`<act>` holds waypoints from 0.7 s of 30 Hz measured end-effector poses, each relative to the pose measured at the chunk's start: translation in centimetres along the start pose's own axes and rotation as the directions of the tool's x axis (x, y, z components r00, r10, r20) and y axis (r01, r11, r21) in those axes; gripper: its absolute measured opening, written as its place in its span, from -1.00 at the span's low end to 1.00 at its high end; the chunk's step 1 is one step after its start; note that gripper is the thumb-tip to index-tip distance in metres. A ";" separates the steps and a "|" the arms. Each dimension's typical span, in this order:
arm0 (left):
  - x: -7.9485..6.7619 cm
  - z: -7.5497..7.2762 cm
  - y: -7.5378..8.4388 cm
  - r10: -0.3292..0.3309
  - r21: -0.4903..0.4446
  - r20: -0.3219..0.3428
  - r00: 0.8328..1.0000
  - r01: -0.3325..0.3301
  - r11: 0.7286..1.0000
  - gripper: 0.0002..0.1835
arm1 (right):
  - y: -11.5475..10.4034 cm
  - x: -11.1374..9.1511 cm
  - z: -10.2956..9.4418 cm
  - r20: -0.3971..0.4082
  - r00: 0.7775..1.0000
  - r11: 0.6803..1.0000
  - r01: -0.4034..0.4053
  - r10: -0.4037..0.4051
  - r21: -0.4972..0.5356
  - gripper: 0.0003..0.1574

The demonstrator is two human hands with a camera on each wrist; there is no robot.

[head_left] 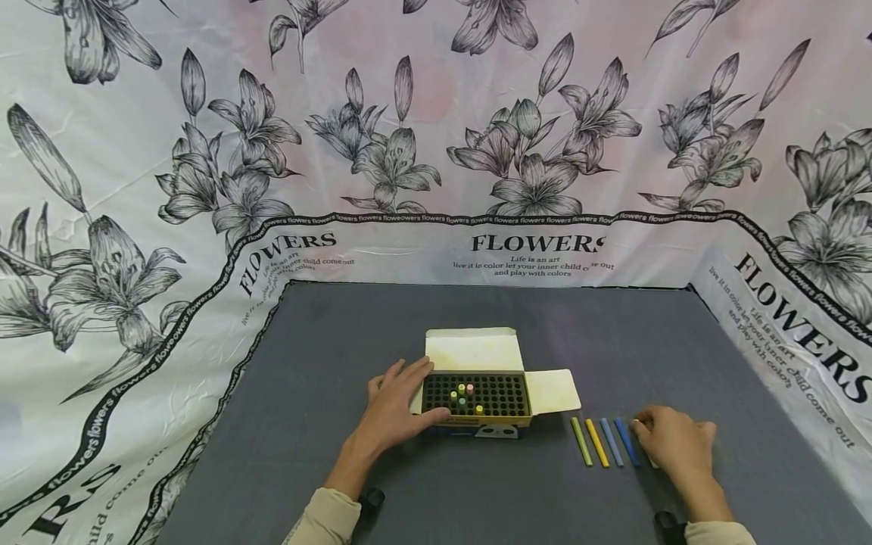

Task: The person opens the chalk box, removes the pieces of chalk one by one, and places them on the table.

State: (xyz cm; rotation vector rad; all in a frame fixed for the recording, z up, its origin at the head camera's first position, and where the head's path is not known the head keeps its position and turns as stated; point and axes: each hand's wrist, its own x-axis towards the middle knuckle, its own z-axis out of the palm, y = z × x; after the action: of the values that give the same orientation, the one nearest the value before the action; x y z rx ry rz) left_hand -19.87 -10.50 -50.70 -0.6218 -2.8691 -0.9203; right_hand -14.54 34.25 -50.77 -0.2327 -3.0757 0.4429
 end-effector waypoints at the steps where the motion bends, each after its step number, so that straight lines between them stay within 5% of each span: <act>1: 0.0 0.0 0.0 -0.001 -0.001 0.002 1.000 0.001 1.000 -0.06 | 0.0 0.0 -0.1 0.005 1.000 1.000 -0.005 0.005 0.002 -0.69; 7: 0.0 -0.2 0.2 -0.002 -0.002 0.006 1.000 0.002 1.000 -0.06 | -0.8 0.1 -0.8 -0.033 0.999 0.999 -0.036 0.037 0.025 -0.55; 12: 0.0 -0.3 0.2 -0.003 -0.008 0.005 1.000 0.003 1.000 -0.06 | -3.1 -0.4 -1.4 -0.228 0.974 0.998 0.007 0.009 0.070 -0.58; 15: 0.0 -0.2 0.2 -0.006 -0.008 0.007 1.000 0.006 1.000 -0.06 | -5.1 -0.5 -1.7 -0.413 0.909 0.985 0.120 -0.059 0.125 -0.67; 17: 0.0 -0.2 0.2 -0.007 -0.008 0.008 1.000 0.007 1.000 -0.07 | -6.4 -0.5 -1.9 -0.525 0.840 0.963 0.236 -0.135 0.128 -0.72; 21: 0.0 0.0 0.1 -0.007 -0.008 0.007 1.000 0.007 1.000 -0.07 | -8.6 -0.1 -2.1 -0.617 0.720 0.878 0.468 -0.317 0.096 -0.67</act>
State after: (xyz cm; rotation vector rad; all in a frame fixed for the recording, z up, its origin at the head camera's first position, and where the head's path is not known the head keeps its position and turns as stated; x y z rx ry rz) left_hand -19.85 -10.42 -50.60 -0.6170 -2.8772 -0.9324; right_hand -15.59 26.63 -46.35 0.2586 -2.3307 0.5864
